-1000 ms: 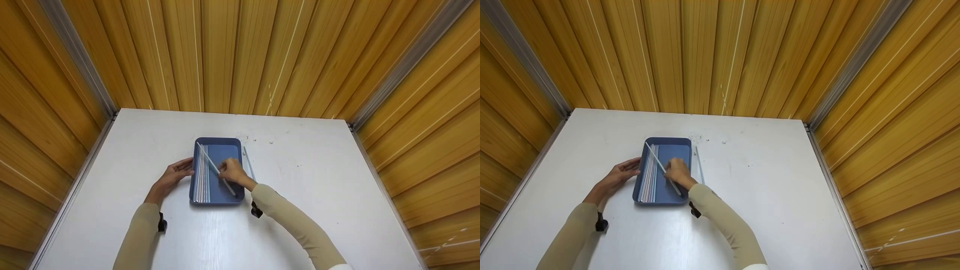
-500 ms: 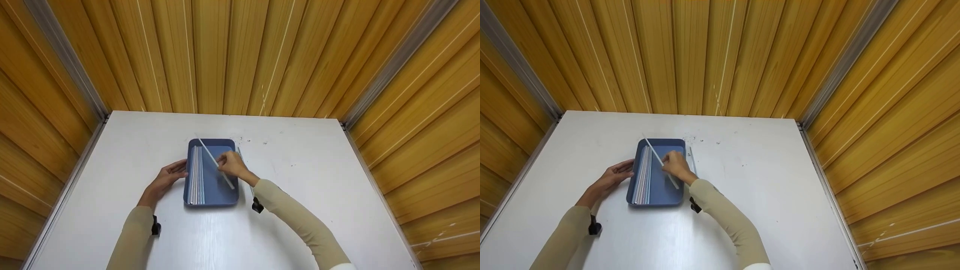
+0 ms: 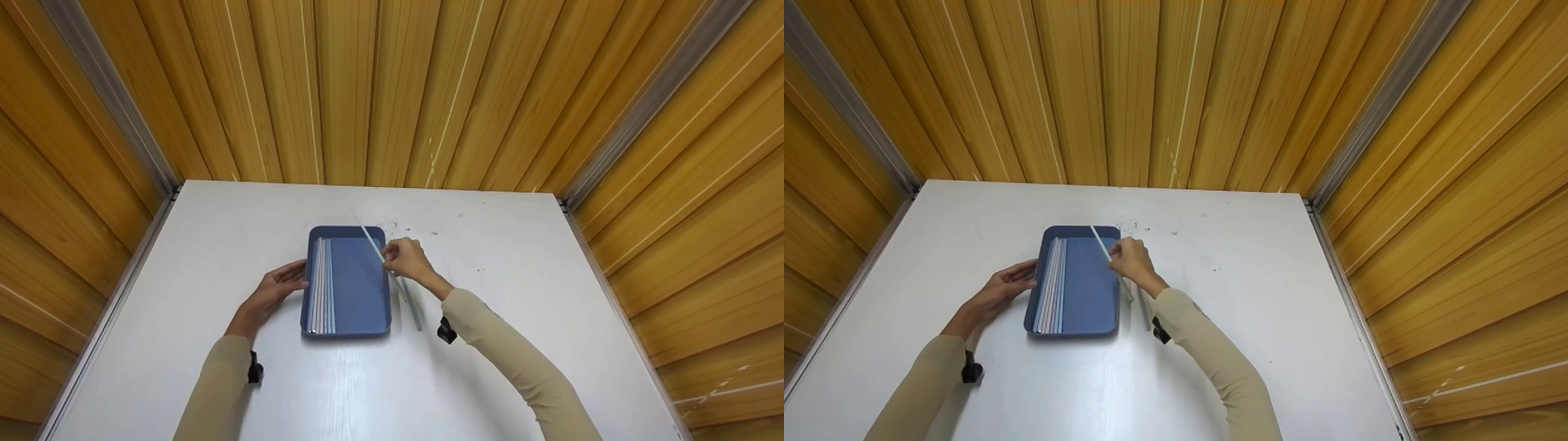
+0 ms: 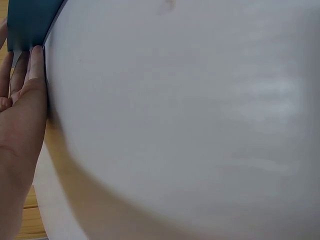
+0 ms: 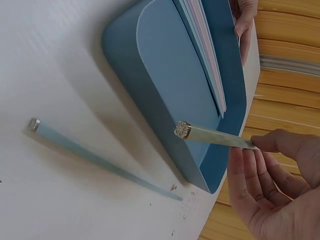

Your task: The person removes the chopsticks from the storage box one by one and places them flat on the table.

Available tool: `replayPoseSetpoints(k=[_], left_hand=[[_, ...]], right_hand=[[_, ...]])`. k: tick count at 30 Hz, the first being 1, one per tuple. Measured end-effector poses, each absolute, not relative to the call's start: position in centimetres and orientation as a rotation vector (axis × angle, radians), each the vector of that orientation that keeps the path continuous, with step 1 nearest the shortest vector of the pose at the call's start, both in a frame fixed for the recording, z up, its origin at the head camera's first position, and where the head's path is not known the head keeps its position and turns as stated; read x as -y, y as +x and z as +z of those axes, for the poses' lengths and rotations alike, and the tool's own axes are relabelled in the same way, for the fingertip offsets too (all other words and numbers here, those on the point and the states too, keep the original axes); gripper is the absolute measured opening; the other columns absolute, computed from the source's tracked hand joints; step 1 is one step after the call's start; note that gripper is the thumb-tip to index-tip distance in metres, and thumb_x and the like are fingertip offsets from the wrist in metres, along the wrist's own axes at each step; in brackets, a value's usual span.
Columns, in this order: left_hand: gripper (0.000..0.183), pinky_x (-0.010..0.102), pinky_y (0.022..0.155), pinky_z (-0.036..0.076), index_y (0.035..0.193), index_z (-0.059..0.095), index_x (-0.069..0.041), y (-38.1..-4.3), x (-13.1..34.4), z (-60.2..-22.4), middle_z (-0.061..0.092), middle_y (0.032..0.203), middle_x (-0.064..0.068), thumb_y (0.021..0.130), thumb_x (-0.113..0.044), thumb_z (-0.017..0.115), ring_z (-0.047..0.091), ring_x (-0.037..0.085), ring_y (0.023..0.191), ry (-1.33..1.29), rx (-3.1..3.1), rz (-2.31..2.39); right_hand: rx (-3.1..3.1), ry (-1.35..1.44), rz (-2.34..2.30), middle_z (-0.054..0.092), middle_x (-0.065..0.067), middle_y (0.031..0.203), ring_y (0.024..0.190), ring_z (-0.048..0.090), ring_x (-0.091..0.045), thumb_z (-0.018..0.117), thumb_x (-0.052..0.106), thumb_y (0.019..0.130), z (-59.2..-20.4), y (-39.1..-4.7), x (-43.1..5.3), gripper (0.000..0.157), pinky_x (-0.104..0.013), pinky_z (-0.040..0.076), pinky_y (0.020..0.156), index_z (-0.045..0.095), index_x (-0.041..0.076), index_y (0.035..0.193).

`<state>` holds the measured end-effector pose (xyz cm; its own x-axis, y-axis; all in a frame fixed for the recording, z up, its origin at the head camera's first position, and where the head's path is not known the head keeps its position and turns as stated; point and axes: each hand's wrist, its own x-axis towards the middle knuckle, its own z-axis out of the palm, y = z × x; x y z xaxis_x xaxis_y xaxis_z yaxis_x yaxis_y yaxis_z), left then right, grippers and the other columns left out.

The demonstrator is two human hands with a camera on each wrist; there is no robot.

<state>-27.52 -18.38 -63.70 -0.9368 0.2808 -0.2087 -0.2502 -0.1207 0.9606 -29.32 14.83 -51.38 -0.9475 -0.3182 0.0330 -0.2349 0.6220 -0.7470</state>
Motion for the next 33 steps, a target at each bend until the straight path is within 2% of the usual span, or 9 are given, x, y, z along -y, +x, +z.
replayPoseSetpoints(k=[4, 6, 8, 12, 15, 21, 25, 28, 33], left_hand=[[0.072, 0.022, 0.112, 0.047, 0.155, 0.042, -0.004, -27.4, 18.4, -63.6, 0.042, 0.161, 0.015, 0.091, -0.004, 0.075, 0.037, 0.028, 0.153, 0.013, -1.817, 2.109], [0.072, 0.022, 0.112, 0.047, 0.155, 0.042, -0.005, -27.5, 18.3, -63.6, 0.043, 0.161, 0.014, 0.091, -0.005, 0.075, 0.038, 0.027, 0.153, 0.014, -1.817, 2.105], [0.071, 0.023, 0.113, 0.046, 0.155, 0.043, -0.006, -27.5, 18.3, -63.6, 0.043, 0.161, 0.014, 0.091, -0.006, 0.075, 0.038, 0.027, 0.152, 0.015, -1.826, 2.098], [0.07, 0.03, 0.12, 0.04, 0.156, 0.04, -0.005, -27.6, 18.2, -63.6, 0.04, 0.163, 0.015, 0.093, -0.005, 0.073, 0.035, 0.028, 0.154, 0.048, -1.82, 2.1], [0.07, 0.03, 0.122, 0.037, 0.156, 0.039, -0.004, -27.7, 18.2, -63.8, 0.039, 0.164, 0.015, 0.094, -0.003, 0.071, 0.033, 0.028, 0.155, 0.062, -1.81, 2.107], [0.071, 0.022, 0.114, 0.045, 0.155, 0.041, -0.004, -27.6, 18.3, -63.8, 0.041, 0.162, 0.016, 0.092, -0.005, 0.073, 0.034, 0.029, 0.154, 0.047, -1.815, 2.117], [0.07, 0.023, 0.116, 0.043, 0.155, 0.042, -0.004, -27.5, 18.3, -63.7, 0.041, 0.162, 0.016, 0.093, -0.003, 0.073, 0.034, 0.028, 0.154, 0.049, -1.804, 2.128], [0.07, 0.024, 0.117, 0.042, 0.155, 0.041, -0.004, -27.4, 18.4, -63.6, 0.04, 0.163, 0.015, 0.093, -0.002, 0.072, 0.033, 0.028, 0.155, 0.051, -1.801, 2.125], [0.069, 0.022, 0.114, 0.044, 0.155, 0.041, -0.003, -27.4, 18.3, -63.7, 0.04, 0.163, 0.016, 0.094, -0.002, 0.071, 0.034, 0.029, 0.154, 0.056, -1.8, 2.126]], right_hand=[[-2.75, -0.417, -1.24, 0.075, -0.019, 0.082, 0.056, 0.066, -0.009, 0.07, -0.005, 0.081, -51.5, -29.4, -16.1, 0.018, -0.023, 0.06, 0.052, 0.076, -0.007, 0.098], [-2.747, -0.38, -1.248, 0.075, -0.019, 0.081, 0.057, 0.067, -0.01, 0.069, -0.006, 0.081, -51.6, -29.4, -16.7, 0.02, -0.023, 0.06, 0.053, 0.075, -0.008, 0.099], [-2.736, -0.341, -1.262, 0.075, -0.019, 0.081, 0.06, 0.069, -0.015, 0.068, -0.006, 0.081, -51.7, -29.5, -17.3, 0.02, -0.023, 0.061, 0.053, 0.075, -0.008, 0.1], [-2.701, -0.254, -1.288, 0.074, -0.017, 0.081, 0.071, 0.075, -0.033, 0.069, -0.005, 0.083, -52.1, -29.6, -18.6, 0.021, -0.026, 0.063, 0.057, 0.074, -0.009, 0.103], [-2.682, -0.19, -1.303, 0.072, -0.014, 0.08, 0.075, 0.075, -0.038, 0.069, -0.004, 0.084, -52.5, -29.6, -19.4, 0.021, -0.029, 0.064, 0.058, 0.073, -0.009, 0.104], [-2.688, -0.102, -1.287, 0.073, -0.013, 0.078, 0.066, 0.072, -0.022, 0.071, -0.006, 0.083, -53.7, -30.1, -21.0, 0.019, -0.027, 0.063, 0.056, 0.074, -0.009, 0.101], [-2.672, -0.043, -1.274, 0.071, -0.011, 0.077, 0.062, 0.068, -0.013, 0.071, -0.006, 0.083, -54.7, -30.3, -21.8, 0.02, -0.025, 0.062, 0.055, 0.073, -0.01, 0.102], [-2.658, -0.008, -1.254, 0.07, -0.009, 0.077, 0.059, 0.065, -0.01, 0.07, -0.005, 0.083, -55.2, -30.2, -22.2, 0.022, -0.025, 0.062, 0.055, 0.072, -0.011, 0.104], [-2.661, 0.029, -1.2, 0.069, -0.009, 0.078, 0.061, 0.067, -0.013, 0.069, -0.003, 0.083, -56.0, -30.0, -22.6, 0.022, -0.028, 0.063, 0.057, 0.073, -0.01, 0.104]])
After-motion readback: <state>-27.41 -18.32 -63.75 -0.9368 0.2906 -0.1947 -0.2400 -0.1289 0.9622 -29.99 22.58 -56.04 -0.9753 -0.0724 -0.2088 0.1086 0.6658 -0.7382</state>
